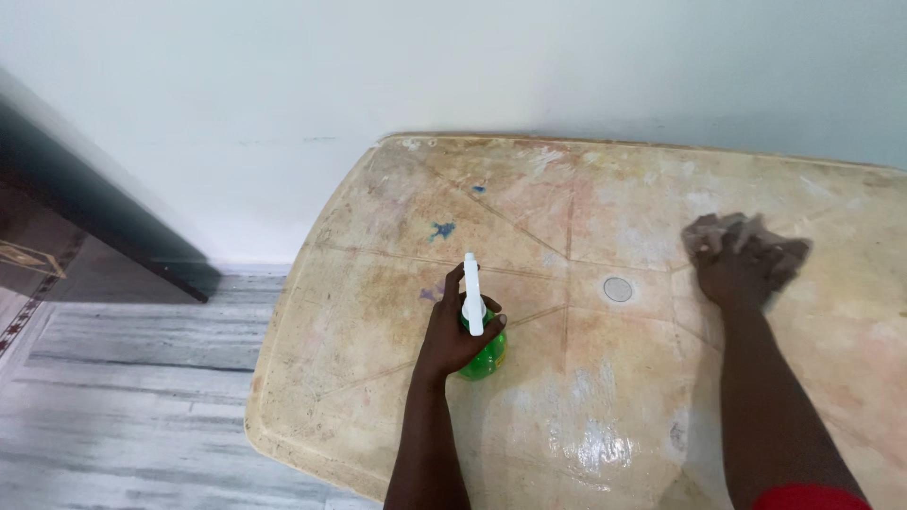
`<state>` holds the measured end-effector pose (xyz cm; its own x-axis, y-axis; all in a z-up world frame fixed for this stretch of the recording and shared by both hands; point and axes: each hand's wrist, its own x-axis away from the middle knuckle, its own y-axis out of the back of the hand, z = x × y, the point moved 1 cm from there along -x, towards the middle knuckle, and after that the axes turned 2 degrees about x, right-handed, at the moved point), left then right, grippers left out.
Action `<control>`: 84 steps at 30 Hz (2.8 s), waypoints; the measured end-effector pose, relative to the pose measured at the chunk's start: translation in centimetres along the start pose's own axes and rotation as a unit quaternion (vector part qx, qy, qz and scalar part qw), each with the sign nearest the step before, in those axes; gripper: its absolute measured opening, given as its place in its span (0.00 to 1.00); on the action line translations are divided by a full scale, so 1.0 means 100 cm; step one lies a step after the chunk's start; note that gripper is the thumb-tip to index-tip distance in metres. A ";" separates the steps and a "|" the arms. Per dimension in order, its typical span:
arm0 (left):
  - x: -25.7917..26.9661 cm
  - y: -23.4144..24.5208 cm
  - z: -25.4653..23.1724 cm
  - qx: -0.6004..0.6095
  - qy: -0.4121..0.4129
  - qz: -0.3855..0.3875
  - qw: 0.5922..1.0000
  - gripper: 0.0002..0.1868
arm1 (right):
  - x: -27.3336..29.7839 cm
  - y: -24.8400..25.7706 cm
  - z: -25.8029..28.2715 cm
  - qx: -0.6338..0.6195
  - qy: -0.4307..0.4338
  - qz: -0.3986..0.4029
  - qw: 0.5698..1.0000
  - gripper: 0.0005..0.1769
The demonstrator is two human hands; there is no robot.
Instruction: The person sprays a green liquid cleaner onto a beige table and wipes the surface with a cloth. The person repeatedly sprays and wipes different areas of the table throughout the clip.
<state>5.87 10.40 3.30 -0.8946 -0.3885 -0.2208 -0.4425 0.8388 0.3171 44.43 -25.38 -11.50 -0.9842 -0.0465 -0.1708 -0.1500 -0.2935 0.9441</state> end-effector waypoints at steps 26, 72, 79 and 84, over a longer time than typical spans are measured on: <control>0.009 -0.002 0.013 0.088 -0.089 -0.033 0.992 0.45 | 0.174 -0.016 0.078 0.000 0.385 -0.169 0.907 0.39; 0.079 -0.039 0.003 -0.015 -0.124 -0.168 0.978 0.47 | 0.311 0.122 -0.194 0.058 0.085 0.037 0.994 0.68; 0.076 -0.043 0.007 -0.023 -0.093 -0.169 0.981 0.49 | 0.341 0.117 -0.111 0.030 0.250 0.053 0.966 0.66; 0.079 -0.041 0.019 -0.020 -0.130 -0.181 0.975 0.48 | 0.412 0.099 0.025 0.073 0.389 0.190 0.899 0.63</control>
<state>0.75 4.66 -1.47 -0.6364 -0.5419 -0.5490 -0.7325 0.6476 0.2099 2.13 -27.83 -8.46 -0.6120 -0.7868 0.0797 0.1158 0.0104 0.9932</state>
